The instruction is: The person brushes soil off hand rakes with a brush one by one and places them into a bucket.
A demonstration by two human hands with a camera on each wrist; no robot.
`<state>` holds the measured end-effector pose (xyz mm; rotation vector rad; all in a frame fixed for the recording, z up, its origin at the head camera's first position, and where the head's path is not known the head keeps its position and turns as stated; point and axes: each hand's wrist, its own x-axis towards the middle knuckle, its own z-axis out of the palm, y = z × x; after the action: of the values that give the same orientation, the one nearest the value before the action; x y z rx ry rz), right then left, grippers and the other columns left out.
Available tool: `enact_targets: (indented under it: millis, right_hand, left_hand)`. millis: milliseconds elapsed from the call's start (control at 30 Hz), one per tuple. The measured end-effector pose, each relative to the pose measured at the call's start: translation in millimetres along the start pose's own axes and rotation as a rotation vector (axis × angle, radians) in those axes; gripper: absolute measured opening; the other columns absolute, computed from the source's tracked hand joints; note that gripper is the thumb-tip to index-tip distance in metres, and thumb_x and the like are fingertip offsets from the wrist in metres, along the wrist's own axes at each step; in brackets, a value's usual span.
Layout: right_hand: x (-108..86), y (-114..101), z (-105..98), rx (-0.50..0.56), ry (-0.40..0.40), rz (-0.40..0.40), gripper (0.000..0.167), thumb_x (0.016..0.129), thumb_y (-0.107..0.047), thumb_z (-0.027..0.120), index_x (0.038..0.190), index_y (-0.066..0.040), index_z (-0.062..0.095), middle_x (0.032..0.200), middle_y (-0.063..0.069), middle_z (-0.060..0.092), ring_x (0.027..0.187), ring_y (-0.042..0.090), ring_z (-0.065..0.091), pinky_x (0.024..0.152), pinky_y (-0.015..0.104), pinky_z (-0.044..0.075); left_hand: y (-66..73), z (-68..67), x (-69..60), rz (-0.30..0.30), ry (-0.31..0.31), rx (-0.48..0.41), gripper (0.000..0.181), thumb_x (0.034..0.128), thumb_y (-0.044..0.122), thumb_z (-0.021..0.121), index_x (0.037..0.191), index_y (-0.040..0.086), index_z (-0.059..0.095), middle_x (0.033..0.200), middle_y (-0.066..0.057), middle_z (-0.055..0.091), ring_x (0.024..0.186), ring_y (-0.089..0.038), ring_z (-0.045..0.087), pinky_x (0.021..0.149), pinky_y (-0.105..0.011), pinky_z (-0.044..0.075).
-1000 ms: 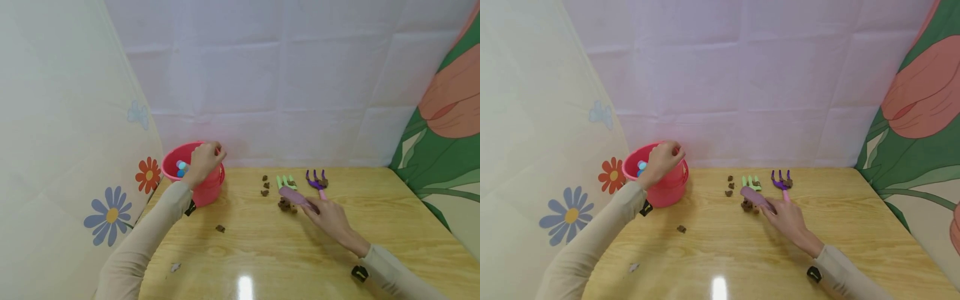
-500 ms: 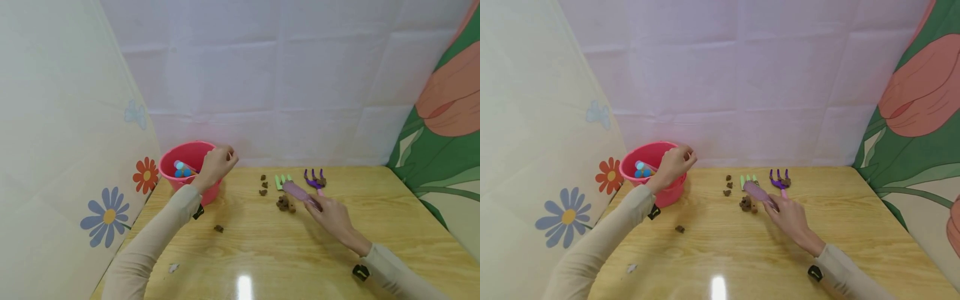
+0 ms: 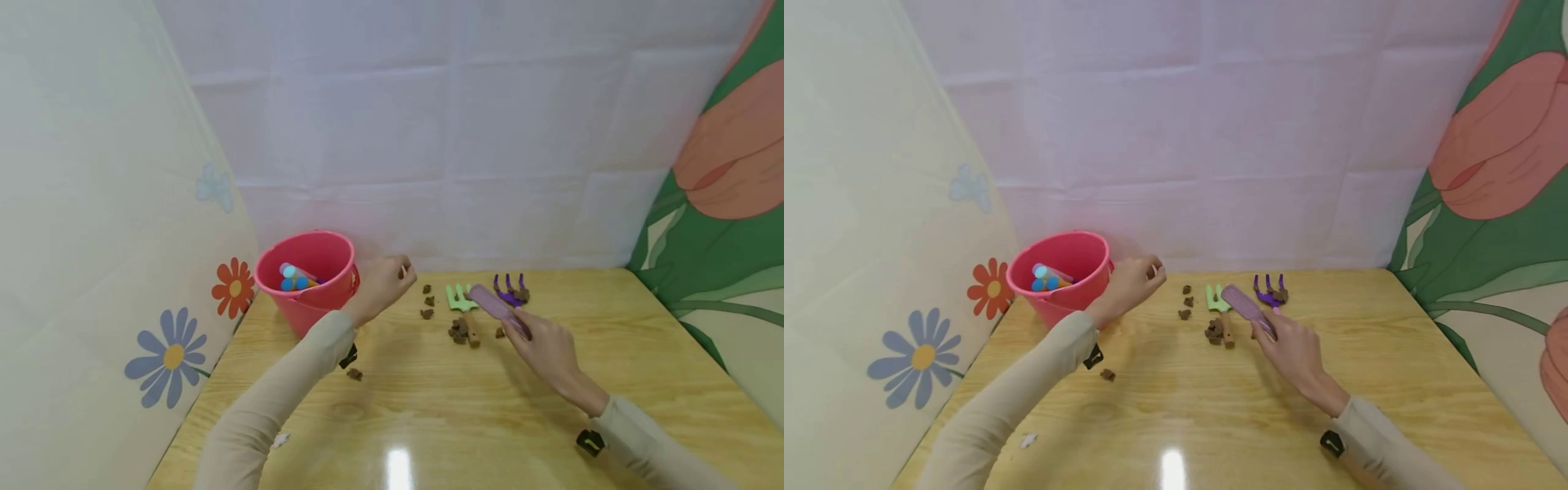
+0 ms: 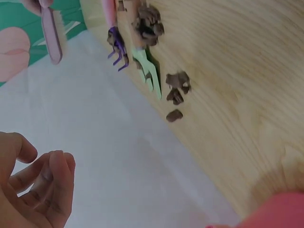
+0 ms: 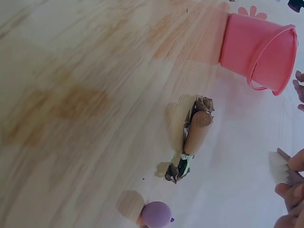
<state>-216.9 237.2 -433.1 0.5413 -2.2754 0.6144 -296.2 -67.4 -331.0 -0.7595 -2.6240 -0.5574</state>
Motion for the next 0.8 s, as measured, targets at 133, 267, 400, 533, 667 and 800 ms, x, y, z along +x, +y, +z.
enact_targets:
  millis: [133, 267, 400, 533, 667, 800]
  right_hand:
    - [1.1, 1.1, -1.0, -0.002, 0.008, -0.006, 0.031, 0.083, -0.012, 0.076, 0.108, 0.007, 0.071, 0.058, -0.001, 0.056, 0.04, -0.002, 0.028, 0.034, 0.016, 0.023]
    - [0.9, 0.6, -2.4, 0.0, 0.02, -0.011, 0.031, 0.082, -0.01, 0.077, 0.107, 0.006, 0.071, 0.059, 0.0, 0.058, 0.041, -0.005, 0.027, 0.035, 0.015, 0.023]
    - [0.1, 0.1, -2.4, -0.002, 0.025, -0.013, 0.03, 0.081, -0.009, 0.077, 0.107, 0.006, 0.071, 0.058, 0.0, 0.057, 0.041, -0.005, 0.026, 0.035, 0.015, 0.022]
    - [-0.2, 0.2, -1.8, -0.003, 0.016, -0.005, 0.032, 0.082, -0.011, 0.077, 0.108, 0.006, 0.071, 0.059, 0.0, 0.058, 0.041, -0.003, 0.028, 0.034, 0.016, 0.022]
    - [-0.5, 0.7, -1.0, -0.005, 0.016, -0.003, 0.033, 0.082, -0.011, 0.077, 0.108, 0.007, 0.071, 0.059, 0.001, 0.058, 0.04, -0.002, 0.029, 0.034, 0.016, 0.023]
    - [-0.8, -0.4, -1.0, 0.0, 0.023, -0.015, 0.033, 0.081, -0.01, 0.077, 0.108, 0.008, 0.07, 0.059, 0.002, 0.058, 0.04, -0.003, 0.027, 0.033, 0.015, 0.023]
  left_hand:
    - [8.3, 12.2, 0.8, -0.054, -0.075, -0.047, 0.016, 0.0975, 0.019, 0.055, 0.098, 0.01, 0.068, 0.076, 0.004, 0.063, 0.056, -0.008, 0.052, 0.052, -0.023, 0.044]
    - [16.2, 28.8, -0.2, -0.08, -0.131, -0.137, 0.016, 0.0988, 0.02, 0.054, 0.102, 0.01, 0.066, 0.074, 0.004, 0.063, 0.051, -0.007, 0.049, 0.047, -0.024, 0.041]
    - [23.6, 49.3, -3.2, -0.098, -0.158, -0.212, 0.014, 0.0983, 0.019, 0.056, 0.101, 0.009, 0.065, 0.069, 0.003, 0.064, 0.049, -0.003, 0.052, 0.047, -0.022, 0.042]
    - [31.4, 68.5, -8.9, -0.117, -0.199, -0.272, 0.013, 0.0991, 0.018, 0.056, 0.1, 0.008, 0.065, 0.066, 0.001, 0.064, 0.045, -0.005, 0.055, 0.045, -0.021, 0.045]
    - [37.2, 84.9, -13.0, -0.133, -0.24, -0.346, 0.015, 0.1006, 0.015, 0.054, 0.103, 0.004, 0.064, 0.074, -0.005, 0.068, 0.044, -0.007, 0.057, 0.043, -0.021, 0.048]
    - [41.5, 97.2, -13.9, -0.157, -0.255, -0.382, 0.014, 0.0997, 0.011, 0.056, 0.104, 0.001, 0.065, 0.078, -0.006, 0.069, 0.046, -0.008, 0.058, 0.044, -0.02, 0.049]
